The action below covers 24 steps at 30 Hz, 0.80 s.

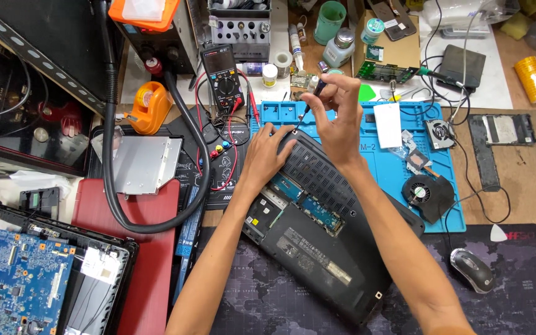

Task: Disassembling a laptop by removing screws and internal components on a repair bench

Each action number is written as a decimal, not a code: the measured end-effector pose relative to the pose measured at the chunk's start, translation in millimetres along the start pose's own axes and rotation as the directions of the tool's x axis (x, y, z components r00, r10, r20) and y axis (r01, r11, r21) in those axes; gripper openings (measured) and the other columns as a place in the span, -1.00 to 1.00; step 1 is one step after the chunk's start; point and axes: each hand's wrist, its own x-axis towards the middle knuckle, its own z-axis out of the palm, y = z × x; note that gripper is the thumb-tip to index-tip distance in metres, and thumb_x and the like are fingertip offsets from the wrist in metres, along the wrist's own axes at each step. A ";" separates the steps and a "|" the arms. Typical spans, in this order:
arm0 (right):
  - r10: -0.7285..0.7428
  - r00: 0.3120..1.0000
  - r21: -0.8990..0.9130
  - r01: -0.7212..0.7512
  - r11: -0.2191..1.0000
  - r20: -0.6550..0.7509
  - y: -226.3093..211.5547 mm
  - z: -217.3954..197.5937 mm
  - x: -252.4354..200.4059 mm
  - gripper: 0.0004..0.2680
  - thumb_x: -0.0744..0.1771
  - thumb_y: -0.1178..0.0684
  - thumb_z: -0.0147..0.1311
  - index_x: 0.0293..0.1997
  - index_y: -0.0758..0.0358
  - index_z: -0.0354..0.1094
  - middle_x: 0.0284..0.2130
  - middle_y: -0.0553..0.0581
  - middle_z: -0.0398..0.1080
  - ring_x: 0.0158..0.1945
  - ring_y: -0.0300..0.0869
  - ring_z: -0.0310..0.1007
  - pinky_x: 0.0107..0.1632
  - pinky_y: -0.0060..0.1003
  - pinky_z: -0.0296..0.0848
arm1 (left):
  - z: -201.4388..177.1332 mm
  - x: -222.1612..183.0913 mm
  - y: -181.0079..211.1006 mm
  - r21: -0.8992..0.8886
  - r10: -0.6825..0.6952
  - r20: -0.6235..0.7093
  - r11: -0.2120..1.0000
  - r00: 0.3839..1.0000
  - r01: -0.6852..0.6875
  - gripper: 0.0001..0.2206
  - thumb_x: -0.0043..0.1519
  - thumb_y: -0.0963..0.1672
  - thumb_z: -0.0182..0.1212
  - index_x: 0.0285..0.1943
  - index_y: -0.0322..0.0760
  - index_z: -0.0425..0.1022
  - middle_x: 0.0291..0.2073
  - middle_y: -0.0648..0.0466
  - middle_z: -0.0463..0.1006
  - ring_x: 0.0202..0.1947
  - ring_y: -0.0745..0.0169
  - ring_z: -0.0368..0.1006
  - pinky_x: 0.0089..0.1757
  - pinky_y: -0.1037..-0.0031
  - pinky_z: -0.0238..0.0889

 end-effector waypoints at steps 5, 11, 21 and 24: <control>-0.011 1.000 -0.012 0.011 1.000 -0.014 -4.0 6.9 7.4 -0.73 0.44 0.22 0.13 0.22 0.17 0.09 -0.41 0.08 0.26 -0.41 -0.20 0.37 -0.38 -0.33 0.44 | -0.5 -1.0 -0.3 -0.003 -0.005 -0.013 1.000 1.000 0.005 -0.71 0.39 0.01 0.10 0.22 -0.07 0.47 -0.28 0.10 0.29 -0.22 -0.08 0.43 -0.16 0.24 0.25; -0.022 0.999 0.100 0.018 0.995 0.034 -3.0 11.4 16.3 -0.72 0.41 0.22 0.18 0.20 0.19 0.14 -0.45 0.11 0.36 -0.44 -0.17 0.45 -0.38 -0.31 0.48 | -2.3 -0.6 1.9 -0.030 -0.004 -0.038 1.000 0.999 0.003 -0.71 0.37 0.01 0.14 0.21 -0.06 0.48 -0.29 0.08 0.31 -0.20 -0.13 0.43 -0.15 0.24 0.27; -0.065 0.997 0.062 0.067 0.996 -0.033 6.1 3.4 6.5 -0.75 0.41 0.23 0.15 0.19 0.25 0.17 -0.45 0.12 0.34 -0.39 -0.10 0.55 -0.34 -0.27 0.54 | -3.8 -2.8 4.3 -0.008 -0.009 -0.015 1.000 1.000 0.009 -0.73 0.36 0.00 0.15 0.20 -0.04 0.49 -0.30 0.08 0.32 -0.21 -0.11 0.44 -0.13 0.24 0.27; -0.069 0.998 0.059 0.070 0.996 -0.012 16.9 2.1 3.0 -0.74 0.40 0.25 0.16 0.20 0.26 0.19 -0.44 0.12 0.37 -0.39 -0.08 0.56 -0.37 -0.23 0.54 | -4.9 -0.8 3.7 -0.033 -0.019 -0.002 0.999 1.000 0.019 -0.73 0.37 0.00 0.14 0.20 -0.02 0.49 -0.31 0.10 0.30 -0.22 -0.13 0.44 -0.14 0.23 0.27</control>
